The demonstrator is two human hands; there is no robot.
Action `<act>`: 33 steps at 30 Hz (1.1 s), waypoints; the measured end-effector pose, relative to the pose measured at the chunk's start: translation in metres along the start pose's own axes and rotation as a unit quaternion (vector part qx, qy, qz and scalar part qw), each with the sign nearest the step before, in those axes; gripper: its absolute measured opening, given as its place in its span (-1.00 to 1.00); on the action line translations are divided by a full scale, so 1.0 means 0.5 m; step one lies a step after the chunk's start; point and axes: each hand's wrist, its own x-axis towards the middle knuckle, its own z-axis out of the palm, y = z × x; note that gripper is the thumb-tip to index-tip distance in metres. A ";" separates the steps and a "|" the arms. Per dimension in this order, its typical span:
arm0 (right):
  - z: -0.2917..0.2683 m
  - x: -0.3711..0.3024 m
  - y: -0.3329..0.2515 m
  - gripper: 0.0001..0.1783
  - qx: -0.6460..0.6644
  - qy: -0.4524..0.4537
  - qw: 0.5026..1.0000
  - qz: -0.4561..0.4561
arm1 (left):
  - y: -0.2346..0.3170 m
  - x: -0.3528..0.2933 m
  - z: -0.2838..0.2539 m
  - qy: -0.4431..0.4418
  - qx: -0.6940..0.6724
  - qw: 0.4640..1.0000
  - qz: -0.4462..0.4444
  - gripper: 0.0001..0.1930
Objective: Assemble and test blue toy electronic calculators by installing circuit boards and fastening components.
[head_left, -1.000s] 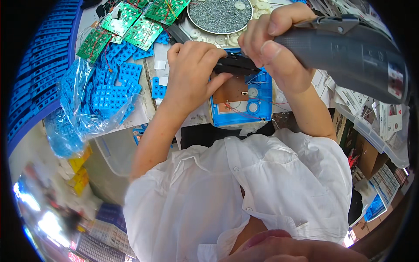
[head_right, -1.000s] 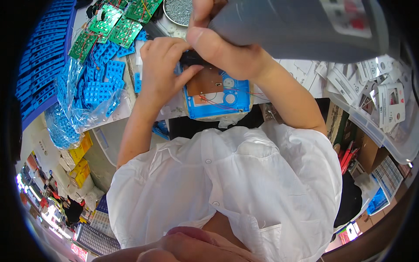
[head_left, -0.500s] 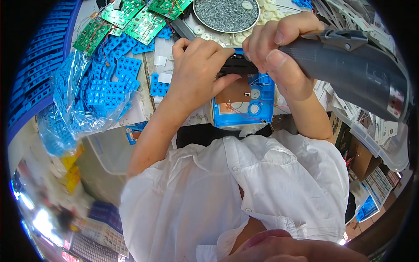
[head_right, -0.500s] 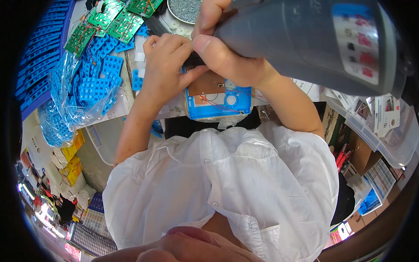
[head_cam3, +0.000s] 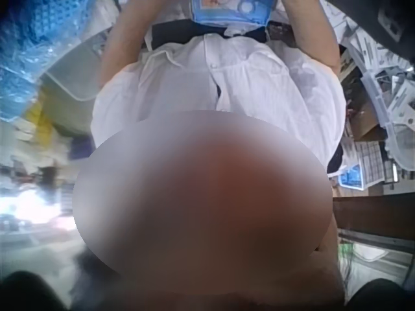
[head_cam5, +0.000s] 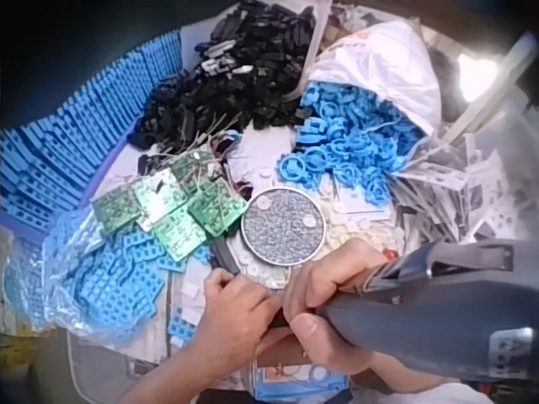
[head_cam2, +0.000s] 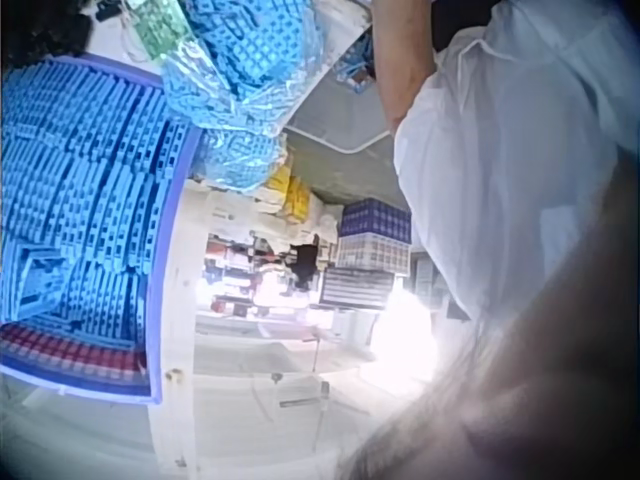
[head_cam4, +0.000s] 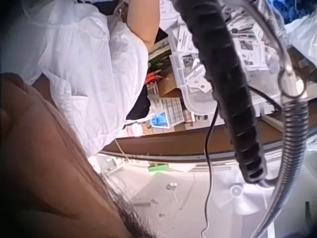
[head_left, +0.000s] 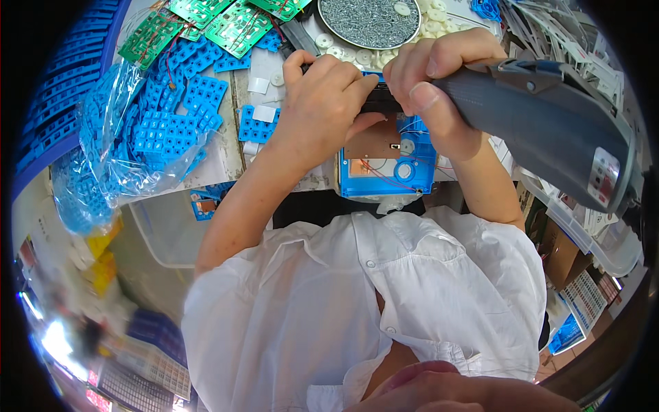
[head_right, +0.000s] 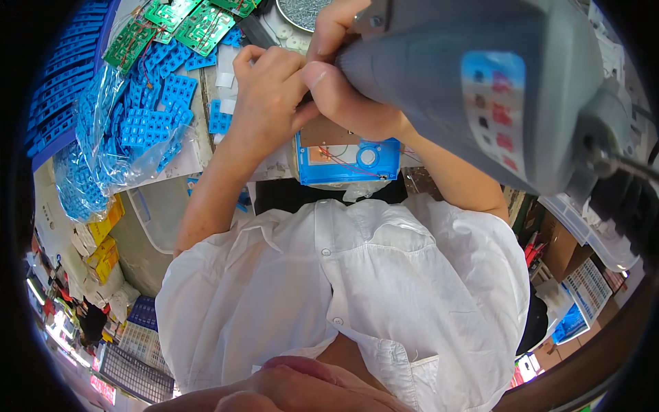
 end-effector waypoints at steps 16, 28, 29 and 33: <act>0.003 0.000 0.019 -0.77 0.025 0.006 1.000 0.012 | -0.003 0.001 -0.003 -0.019 -0.006 1.000 0.002 -0.58; -0.049 0.054 -0.123 -0.45 -0.101 0.262 0.960 -0.006 | -0.084 0.187 -0.017 0.075 0.034 0.993 -0.086 -0.75; -0.049 0.052 -0.132 -0.41 -0.135 0.267 0.954 0.023 | -0.095 0.210 0.007 0.006 0.135 0.987 -0.083 -0.78; -0.096 -0.043 -0.082 -0.63 -0.294 0.273 0.914 0.058 | -0.134 0.228 0.064 -0.116 0.232 0.965 -0.027 -0.83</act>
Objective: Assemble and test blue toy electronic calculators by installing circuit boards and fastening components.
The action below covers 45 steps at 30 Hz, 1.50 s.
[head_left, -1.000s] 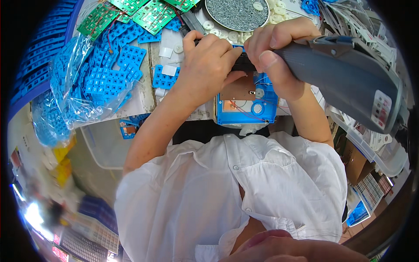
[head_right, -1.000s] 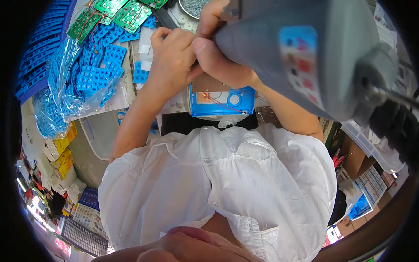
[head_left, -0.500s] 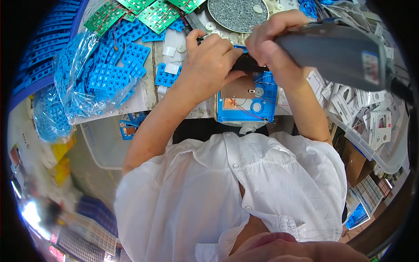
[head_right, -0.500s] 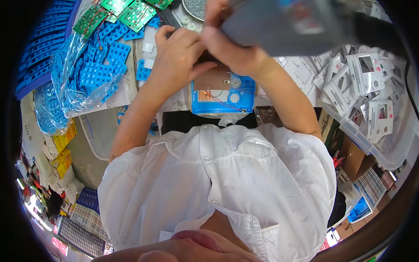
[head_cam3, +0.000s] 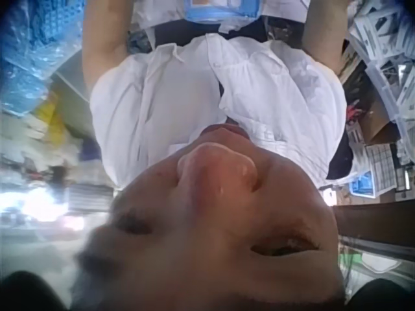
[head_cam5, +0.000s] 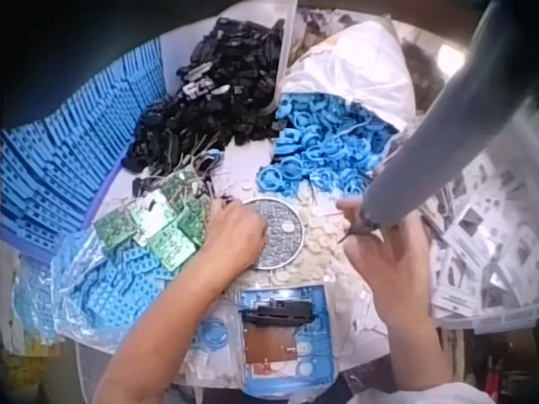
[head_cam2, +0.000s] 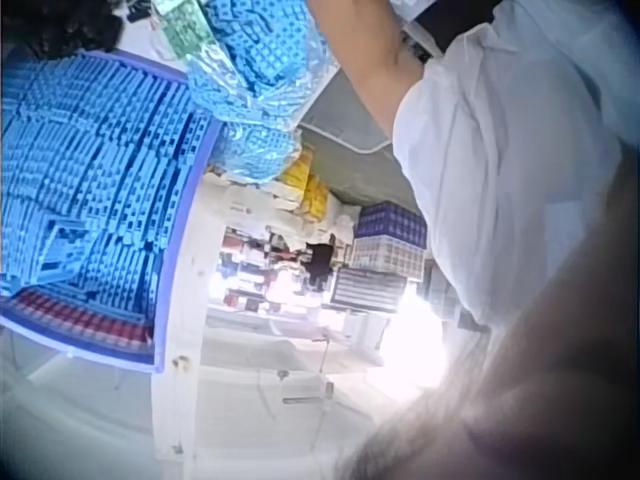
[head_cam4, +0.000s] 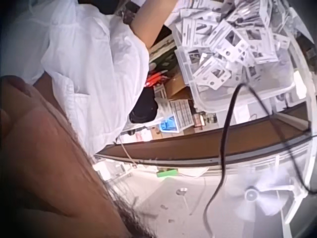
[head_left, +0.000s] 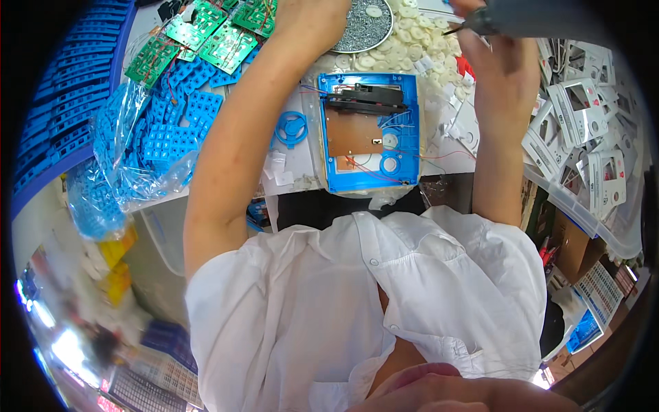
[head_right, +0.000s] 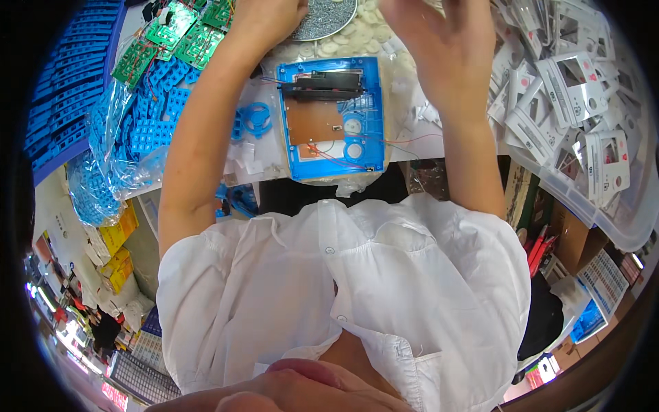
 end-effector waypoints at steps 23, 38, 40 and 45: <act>-0.005 -0.012 0.030 -0.63 0.009 -0.401 0.832 0.383 | 0.033 -0.136 -0.125 0.058 -0.440 0.896 -0.022 -0.84; -0.030 -0.050 0.043 -0.56 -0.005 -0.363 0.859 0.360 | 0.068 -0.223 -0.071 0.147 -0.352 0.923 -0.039 -0.89; -0.028 -0.050 0.059 -0.58 0.062 -0.341 0.858 0.378 | 0.069 -0.244 -0.074 0.123 -0.389 0.906 -0.113 -0.89; -0.007 -0.076 0.040 -0.59 0.100 -0.269 0.887 0.362 | 0.100 -0.268 -0.091 0.120 -0.369 0.911 -0.143 -0.91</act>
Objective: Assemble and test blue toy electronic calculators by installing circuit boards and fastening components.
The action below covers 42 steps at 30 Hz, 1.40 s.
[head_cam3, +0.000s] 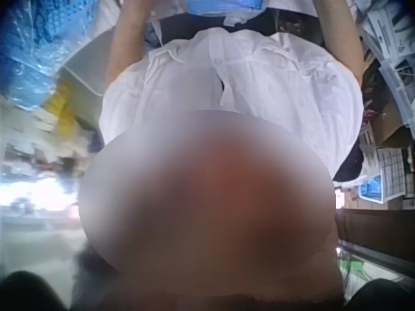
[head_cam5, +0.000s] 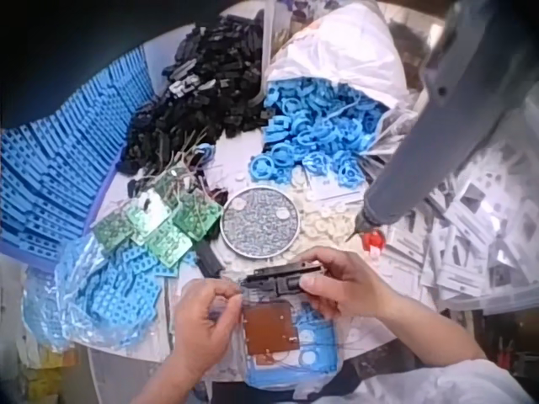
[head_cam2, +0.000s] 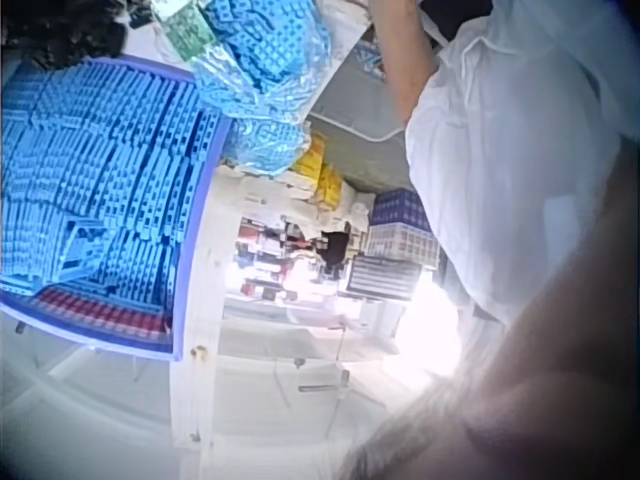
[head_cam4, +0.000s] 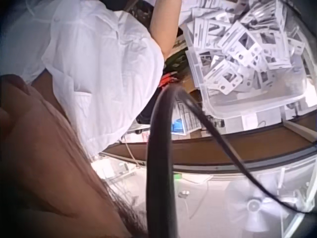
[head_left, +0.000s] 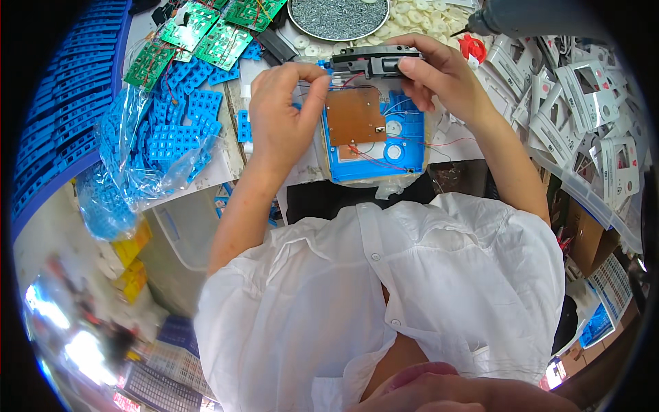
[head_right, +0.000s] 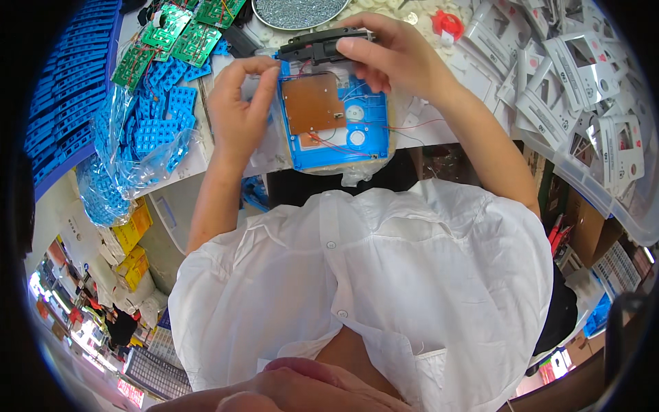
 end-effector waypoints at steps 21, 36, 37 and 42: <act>-0.019 0.028 0.008 -0.52 -0.422 0.000 0.890 -0.175 | -0.012 -0.038 0.029 -0.067 0.127 0.971 0.188 -0.87; -0.001 -0.005 0.038 -0.46 -0.575 0.062 0.776 -0.252 | -0.006 -0.043 0.027 -0.062 0.117 0.977 0.166 -0.86; -0.005 -0.003 0.034 -0.48 -0.572 0.054 0.781 -0.246 | -0.001 -0.040 0.024 -0.069 0.127 0.976 0.161 -0.85; 0.002 0.008 0.009 -0.51 -0.593 0.026 0.775 -0.219 | 0.007 -0.038 0.016 -0.081 0.163 0.972 0.147 -0.84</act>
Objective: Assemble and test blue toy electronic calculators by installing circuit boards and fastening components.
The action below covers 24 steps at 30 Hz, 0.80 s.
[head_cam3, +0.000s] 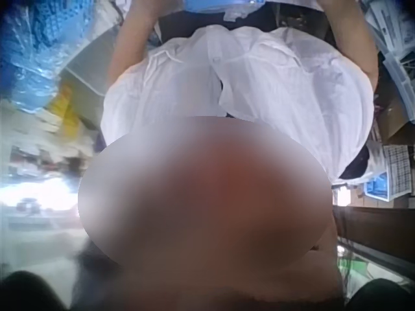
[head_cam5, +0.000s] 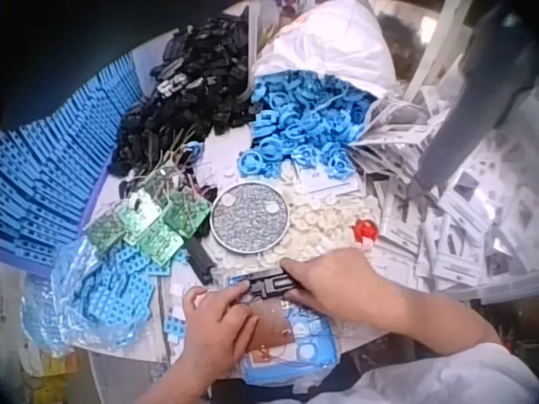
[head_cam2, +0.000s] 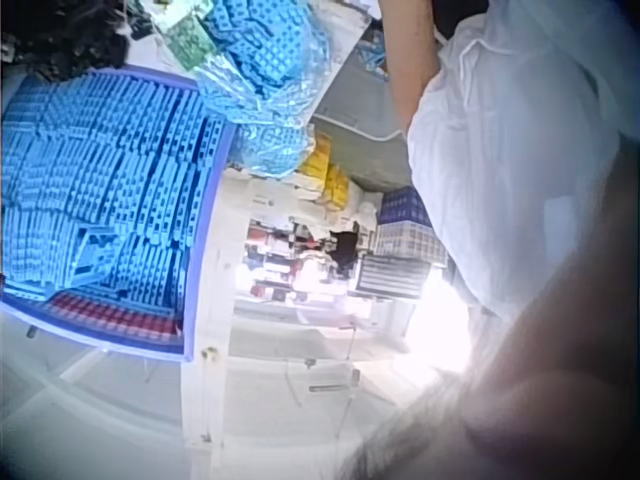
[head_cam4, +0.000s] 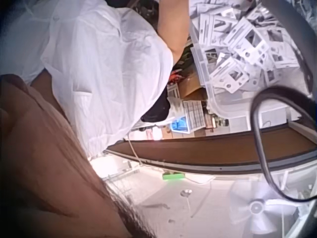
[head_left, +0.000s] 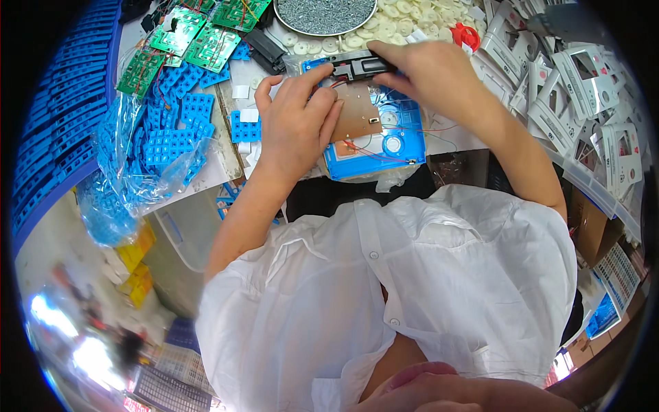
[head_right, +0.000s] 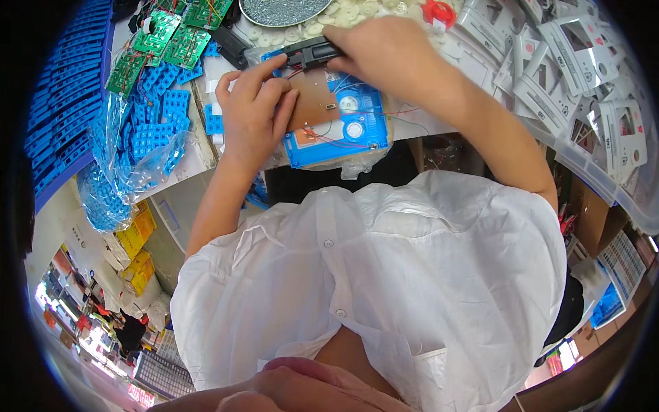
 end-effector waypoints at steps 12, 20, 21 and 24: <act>-0.094 -0.069 -0.004 -0.54 0.151 0.165 0.973 0.053 | -0.002 0.015 -0.026 0.040 -0.036 0.998 -0.021 -0.92; -0.191 0.082 -0.037 -0.46 0.370 0.483 0.793 -0.019 | 0.013 0.088 -0.001 0.069 -0.091 0.993 -0.008 -0.93; -0.205 0.091 -0.042 -0.41 0.422 0.440 0.792 -0.022 | 0.013 0.094 -0.002 0.064 -0.084 0.994 -0.010 -0.92; -0.244 0.093 -0.041 -0.32 0.535 0.298 0.791 0.009 | 0.019 0.107 0.008 0.115 -0.101 0.988 0.008 -0.94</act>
